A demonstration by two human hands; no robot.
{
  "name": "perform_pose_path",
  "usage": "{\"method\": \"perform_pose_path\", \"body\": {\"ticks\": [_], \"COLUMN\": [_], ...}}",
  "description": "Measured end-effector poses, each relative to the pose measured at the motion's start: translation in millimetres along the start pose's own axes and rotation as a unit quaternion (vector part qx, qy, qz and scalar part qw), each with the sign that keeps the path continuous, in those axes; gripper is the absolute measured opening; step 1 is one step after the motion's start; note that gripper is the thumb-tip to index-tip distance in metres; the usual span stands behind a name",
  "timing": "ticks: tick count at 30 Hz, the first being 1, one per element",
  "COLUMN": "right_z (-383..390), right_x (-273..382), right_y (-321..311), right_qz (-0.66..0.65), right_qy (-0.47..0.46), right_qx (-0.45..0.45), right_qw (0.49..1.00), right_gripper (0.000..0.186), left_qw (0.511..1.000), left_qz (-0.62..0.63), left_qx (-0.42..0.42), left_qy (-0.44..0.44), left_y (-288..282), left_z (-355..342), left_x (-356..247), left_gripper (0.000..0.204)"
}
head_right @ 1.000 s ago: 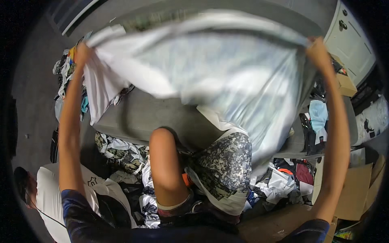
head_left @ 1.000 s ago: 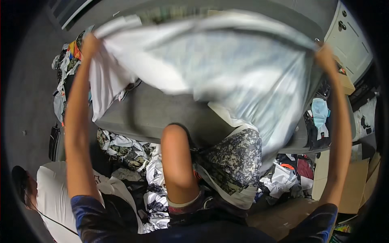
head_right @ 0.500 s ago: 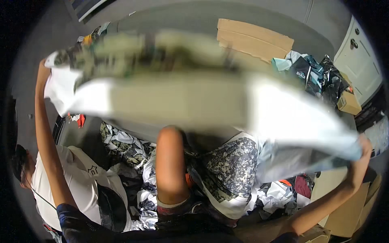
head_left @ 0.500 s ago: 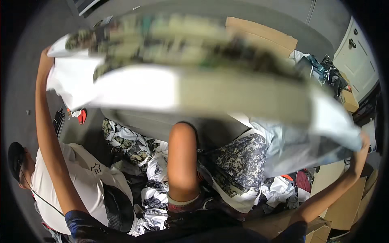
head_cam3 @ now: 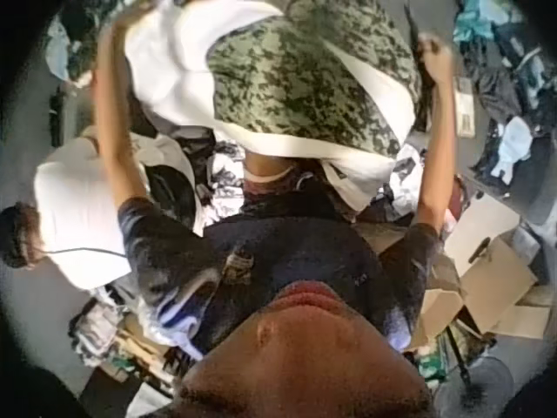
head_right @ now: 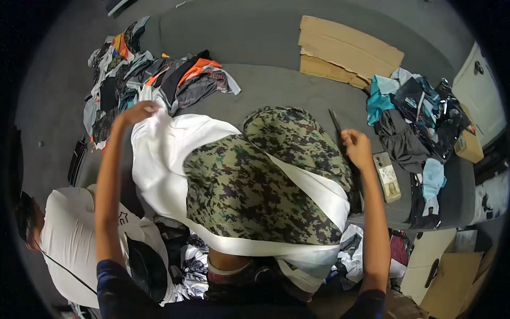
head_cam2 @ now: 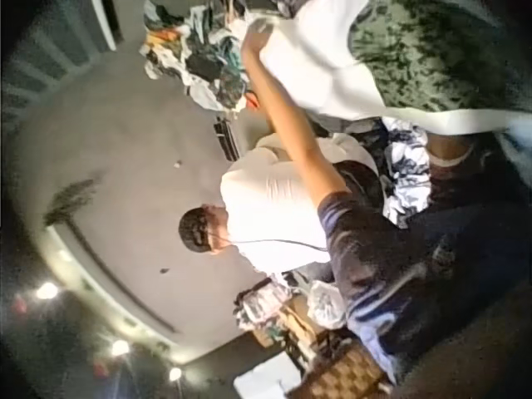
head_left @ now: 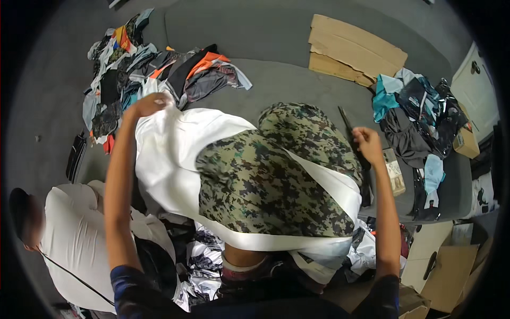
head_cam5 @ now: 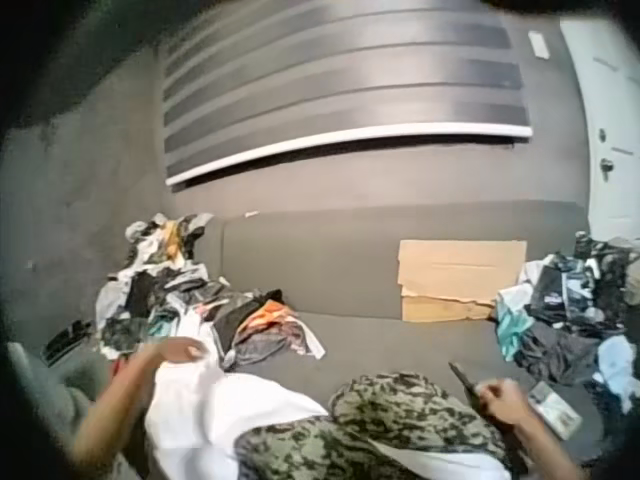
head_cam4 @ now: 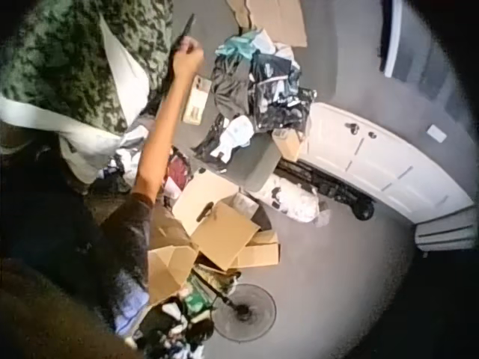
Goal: Cutting out shapes from a camouflage-patterned garment using scissors.
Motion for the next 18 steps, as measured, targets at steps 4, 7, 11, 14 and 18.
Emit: {"method": "perform_pose_path", "body": {"ticks": [4,7,11,14,18], "right_z": [-33.8,-56.6,-97.5,-131.4,-156.7], "right_x": [-17.8,-13.4,18.2,70.5,146.4], "right_y": [71.6,90.7,73.1,43.3,0.4], "right_qz": [0.185,0.226,0.19,0.192,0.182], "right_qy": [-0.2,-0.122,-0.105,-0.141,-0.21], "right_qx": [-0.044,0.071,-0.001,-0.084,-0.21], "right_qw": [0.961,0.964,0.976,0.968,0.938], "right_gripper": [0.018,0.015,0.01,0.01,0.024], "left_qw": [0.977,0.984,0.978,0.958,0.778], "left_qz": [0.067,0.146,0.11,0.209,0.557], "left_qx": [-0.109,-0.085,-0.163,-0.164,-0.264], "left_qy": [0.172,0.061,0.064,0.109,0.119], "left_y": [108.4,181.8,245.8,249.0,201.7], "left_z": [-46.8,-66.3,-98.7,-132.6,-175.0], "left_x": [-52.5,-105.9,-177.9,-215.7,-251.4], "left_gripper": [0.037,0.055,0.052,0.04,0.025]}}
Point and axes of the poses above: each hand's wrist, its own z-axis away from the middle knuckle, its own y-axis out of the palm, x = y × z, the point moved 1 cm from there along -z, towards the middle knuckle, and after that the axes turned 12 degrees about -x, right-handed, at the moved point
